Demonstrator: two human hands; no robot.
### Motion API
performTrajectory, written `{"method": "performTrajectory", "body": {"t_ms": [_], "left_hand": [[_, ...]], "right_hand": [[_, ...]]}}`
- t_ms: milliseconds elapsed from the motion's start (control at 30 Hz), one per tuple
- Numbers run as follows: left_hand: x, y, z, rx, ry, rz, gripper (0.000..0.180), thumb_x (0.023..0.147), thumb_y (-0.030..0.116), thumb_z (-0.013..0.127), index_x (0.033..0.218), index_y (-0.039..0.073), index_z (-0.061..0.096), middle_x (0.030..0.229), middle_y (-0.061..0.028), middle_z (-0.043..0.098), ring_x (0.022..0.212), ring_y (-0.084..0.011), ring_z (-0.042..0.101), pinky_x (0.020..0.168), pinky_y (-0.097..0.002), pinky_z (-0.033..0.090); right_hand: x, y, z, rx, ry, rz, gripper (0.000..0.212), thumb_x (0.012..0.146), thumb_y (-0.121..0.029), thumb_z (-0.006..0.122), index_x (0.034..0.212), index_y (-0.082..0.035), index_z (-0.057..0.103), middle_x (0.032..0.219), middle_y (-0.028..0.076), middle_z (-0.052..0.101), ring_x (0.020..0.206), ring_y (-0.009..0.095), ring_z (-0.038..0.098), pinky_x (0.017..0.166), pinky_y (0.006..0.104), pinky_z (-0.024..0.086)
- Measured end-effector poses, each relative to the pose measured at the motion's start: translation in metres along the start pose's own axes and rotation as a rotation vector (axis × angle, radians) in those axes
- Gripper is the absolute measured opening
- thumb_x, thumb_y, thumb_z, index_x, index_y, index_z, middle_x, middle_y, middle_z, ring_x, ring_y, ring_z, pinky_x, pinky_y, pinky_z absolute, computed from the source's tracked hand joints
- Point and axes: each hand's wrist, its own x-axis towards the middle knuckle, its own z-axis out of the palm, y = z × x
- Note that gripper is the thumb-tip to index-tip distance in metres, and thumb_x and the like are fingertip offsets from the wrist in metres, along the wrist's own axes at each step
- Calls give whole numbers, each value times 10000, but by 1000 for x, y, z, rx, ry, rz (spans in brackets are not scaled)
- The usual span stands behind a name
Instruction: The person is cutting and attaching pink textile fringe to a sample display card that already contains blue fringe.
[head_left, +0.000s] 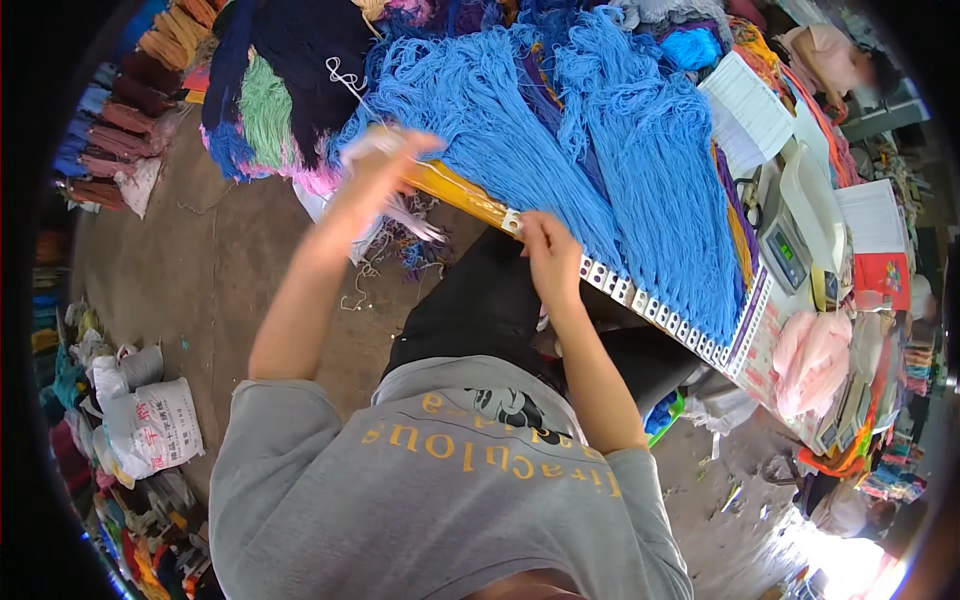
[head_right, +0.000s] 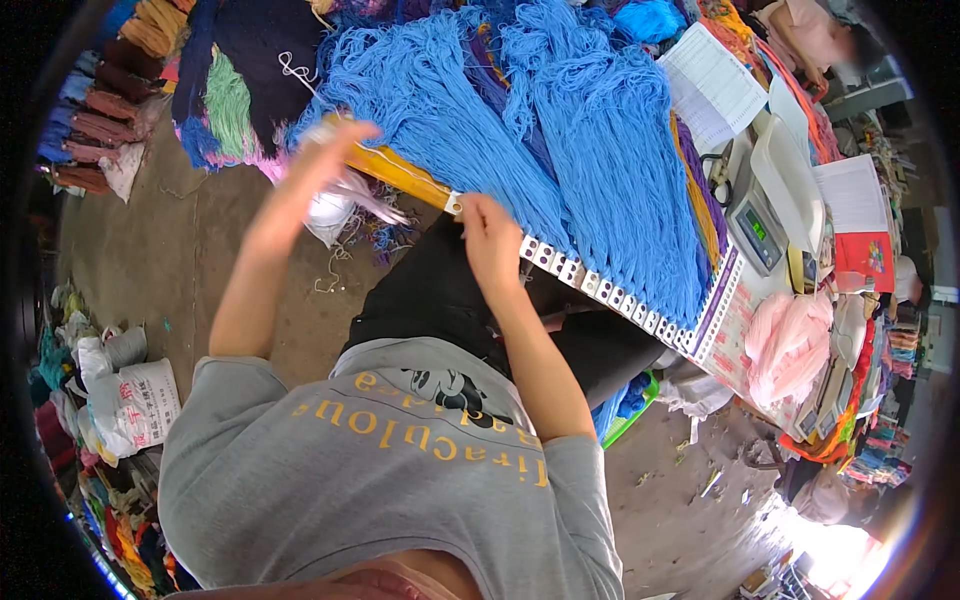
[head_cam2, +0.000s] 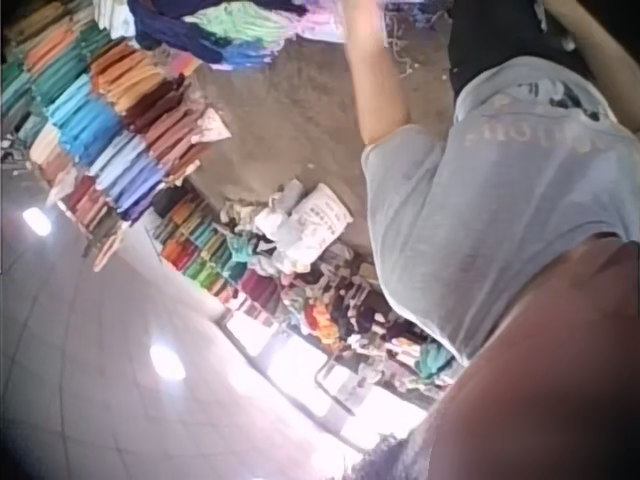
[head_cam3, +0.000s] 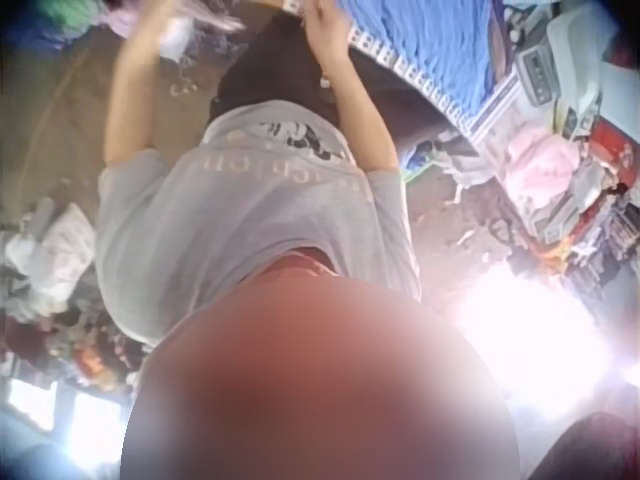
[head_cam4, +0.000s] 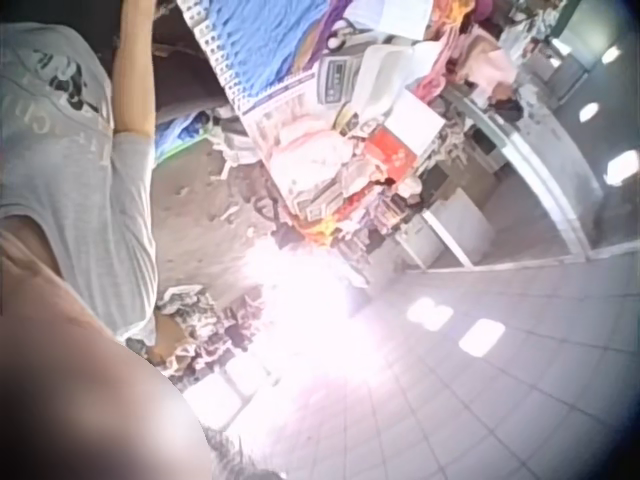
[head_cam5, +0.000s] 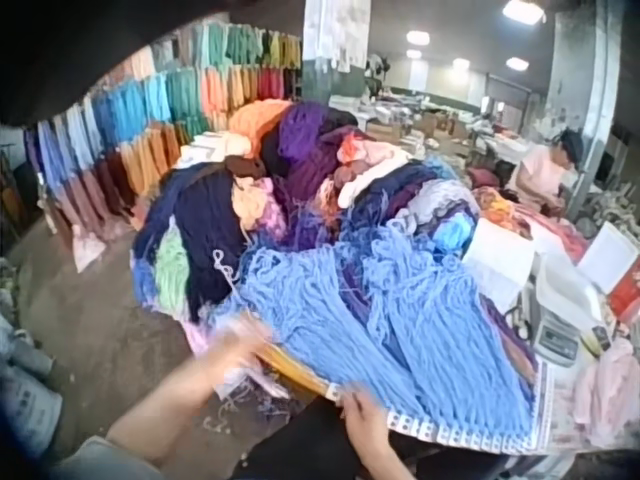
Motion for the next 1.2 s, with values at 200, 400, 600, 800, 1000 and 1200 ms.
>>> {"method": "performTrajectory", "body": {"t_ms": [200,400,600,800,1000,1200], "left_hand": [[-37,-16,84,-695,-681,-264,476,961,402,386,1179,13,554,921,-45,593,659,-63,497,605,-221,409],[-27,-19,87,-935,-623,-331,460,940,388,436,1093,-22,578,1039,-114,607,852,-170,591,633,-281,475],[-35,-4,97,-905,-354,-311,377,934,324,454,985,-18,602,945,-113,619,777,-151,587,615,-255,476],[-16,-40,46,-846,-407,-395,316,913,302,463,852,13,579,624,-24,535,394,-51,312,387,-191,249],[-9,-59,-103,-1359,-60,128,398,947,244,438,1278,27,399,506,65,301,377,-22,232,367,-189,204],[-12,-56,1,-697,-532,-7,408,940,341,452,1178,18,527,978,-77,631,517,-54,408,413,-179,303]], "right_hand": [[-26,-20,14,412,-114,89,113,893,-66,542,910,39,580,746,53,585,629,98,549,586,221,448],[-29,-27,2,436,-72,86,131,919,-110,509,900,1,576,783,51,615,657,89,557,599,204,395],[-39,-31,-4,521,-55,88,119,921,-96,505,895,1,569,796,36,625,692,80,568,628,206,410],[-53,-48,-68,567,136,-179,101,894,-97,508,889,-6,551,1099,143,573,1030,207,523,927,323,396],[-129,-50,-282,867,756,-457,239,907,-129,409,672,-88,401,619,-1,331,525,93,273,470,260,213],[-65,-75,-124,-7,610,-76,101,822,-54,529,904,-31,583,737,39,562,670,118,545,598,228,433]]}}
